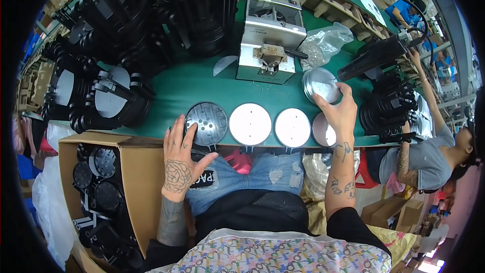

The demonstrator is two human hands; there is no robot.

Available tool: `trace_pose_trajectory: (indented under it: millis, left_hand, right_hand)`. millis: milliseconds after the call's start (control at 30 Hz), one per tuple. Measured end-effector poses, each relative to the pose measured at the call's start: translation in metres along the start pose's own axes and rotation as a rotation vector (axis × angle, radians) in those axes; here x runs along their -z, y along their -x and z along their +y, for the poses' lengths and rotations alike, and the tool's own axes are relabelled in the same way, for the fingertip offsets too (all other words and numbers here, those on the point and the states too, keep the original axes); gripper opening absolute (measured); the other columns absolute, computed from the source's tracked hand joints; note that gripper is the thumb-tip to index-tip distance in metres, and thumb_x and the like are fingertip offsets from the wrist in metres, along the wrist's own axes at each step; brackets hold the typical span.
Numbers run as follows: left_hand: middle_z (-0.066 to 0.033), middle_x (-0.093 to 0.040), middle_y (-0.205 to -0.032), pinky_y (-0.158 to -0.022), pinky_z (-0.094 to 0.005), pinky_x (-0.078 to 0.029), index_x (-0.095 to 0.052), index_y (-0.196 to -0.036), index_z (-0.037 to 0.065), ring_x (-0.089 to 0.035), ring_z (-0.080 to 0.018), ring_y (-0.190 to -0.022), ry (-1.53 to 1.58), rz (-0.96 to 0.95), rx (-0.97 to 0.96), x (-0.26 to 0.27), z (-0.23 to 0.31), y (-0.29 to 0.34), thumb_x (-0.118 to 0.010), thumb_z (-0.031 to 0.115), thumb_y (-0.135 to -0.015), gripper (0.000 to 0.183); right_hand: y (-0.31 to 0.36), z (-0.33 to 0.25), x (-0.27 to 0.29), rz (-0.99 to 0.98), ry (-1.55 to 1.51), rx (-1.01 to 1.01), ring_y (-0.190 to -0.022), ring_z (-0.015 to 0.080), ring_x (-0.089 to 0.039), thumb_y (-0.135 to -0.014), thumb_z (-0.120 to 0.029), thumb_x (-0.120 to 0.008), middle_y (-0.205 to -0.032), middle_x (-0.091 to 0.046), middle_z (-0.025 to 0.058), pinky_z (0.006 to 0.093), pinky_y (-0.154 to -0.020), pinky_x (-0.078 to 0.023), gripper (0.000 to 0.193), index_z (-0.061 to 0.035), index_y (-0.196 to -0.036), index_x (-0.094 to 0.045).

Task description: The person assembles components by attaching white circular plates to black plastic bases with screws, using an electric screwdriver.

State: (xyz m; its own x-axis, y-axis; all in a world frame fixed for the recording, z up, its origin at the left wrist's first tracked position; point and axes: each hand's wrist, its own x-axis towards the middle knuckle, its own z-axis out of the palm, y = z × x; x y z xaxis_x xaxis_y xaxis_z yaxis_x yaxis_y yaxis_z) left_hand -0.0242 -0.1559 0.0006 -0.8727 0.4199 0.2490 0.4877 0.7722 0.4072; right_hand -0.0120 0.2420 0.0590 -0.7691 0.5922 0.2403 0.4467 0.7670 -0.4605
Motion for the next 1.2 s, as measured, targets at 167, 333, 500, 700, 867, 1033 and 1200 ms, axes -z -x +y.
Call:
trace_pose_trajectory:
  millis: [167,333,500,700,867,1033,1200]
  left_hand:
    - [-0.0228,-0.035,-0.16,-0.119,-0.0565,-0.026,-0.05,-0.144,0.005,-0.037,-0.0403,-0.145,0.02,-0.005,-0.053,0.002,-0.008,-0.008,-0.085,0.048,-0.074,0.089]
    - [-0.0217,-0.037,-0.159,-0.12,-0.0548,-0.026,-0.05,-0.143,0.004,-0.038,-0.0396,-0.145,0.073,-0.013,-0.058,0.003,-0.017,-0.008,-0.087,0.045,-0.071,0.092]
    - [-0.0199,-0.039,-0.159,-0.122,-0.0505,-0.025,-0.043,-0.149,0.003,-0.037,-0.0342,-0.148,0.174,-0.055,-0.036,0.012,-0.015,-0.02,-0.088,0.033,-0.065,0.1]
    - [-0.0215,-0.036,-0.16,-0.122,-0.0479,-0.025,-0.028,-0.158,0.0,-0.036,-0.0335,-0.149,0.199,-0.057,-0.078,0.005,-0.028,-0.017,-0.087,0.032,-0.065,0.115]
    - [-0.0241,-0.034,-0.161,-0.121,-0.0493,-0.027,-0.034,-0.155,0.001,-0.035,-0.0358,-0.149,0.257,-0.001,-0.099,0.0,-0.033,-0.015,-0.088,0.03,-0.066,0.108]
    - [-0.0188,-0.034,-0.162,-0.12,-0.0492,-0.03,-0.042,-0.151,0.003,-0.036,-0.0353,-0.148,0.226,0.006,-0.169,0.001,-0.038,-0.013,-0.087,0.033,-0.069,0.098]
    - [-0.0116,-0.038,-0.161,-0.122,-0.05,-0.029,-0.044,-0.151,0.005,-0.035,-0.0339,-0.148,0.173,-0.047,-0.143,0.007,-0.038,-0.014,-0.087,0.037,-0.07,0.096]
  right_hand:
    - [0.005,0.002,0.001,0.048,0.105,0.049,-0.107,0.0377,-0.065,-0.066,-0.044,-0.088,-0.109,-0.068,0.0199,0.0435,-0.092,-0.052,0.073,-0.0031,-0.119,-0.06]
    - [0.031,0.001,0.009,0.011,0.057,0.121,-0.109,0.035,-0.061,-0.063,-0.036,-0.089,-0.11,-0.067,0.0161,0.0432,-0.093,-0.05,0.067,-0.0042,-0.115,-0.061]
    - [0.07,-0.021,0.008,-0.102,-0.115,0.388,-0.111,0.0373,-0.062,-0.054,-0.029,-0.091,-0.121,-0.068,0.0178,0.0511,-0.103,-0.046,0.07,-0.0064,-0.113,-0.061]
    - [0.086,-0.104,-0.054,-0.314,-0.288,0.782,-0.119,0.0375,-0.06,-0.053,-0.037,-0.092,-0.128,-0.066,0.017,0.0543,-0.114,-0.038,0.076,-0.0056,-0.116,-0.063]
    - [0.084,-0.141,-0.083,-0.424,-0.263,0.853,-0.128,0.0385,-0.055,-0.063,-0.044,-0.089,-0.136,-0.062,0.0177,0.0517,-0.116,-0.036,0.073,-0.0054,-0.121,-0.065]
    - [0.092,-0.136,-0.088,-0.454,-0.144,0.9,-0.138,0.0399,-0.046,-0.088,-0.04,-0.073,-0.145,-0.056,0.019,0.0511,-0.117,-0.034,0.055,-0.0098,-0.133,-0.066]
    - [0.107,-0.14,-0.09,-0.419,-0.064,0.893,-0.139,0.0393,-0.045,-0.096,-0.031,-0.064,-0.147,-0.055,0.0189,0.0516,-0.117,-0.032,0.046,-0.0063,-0.135,-0.065]
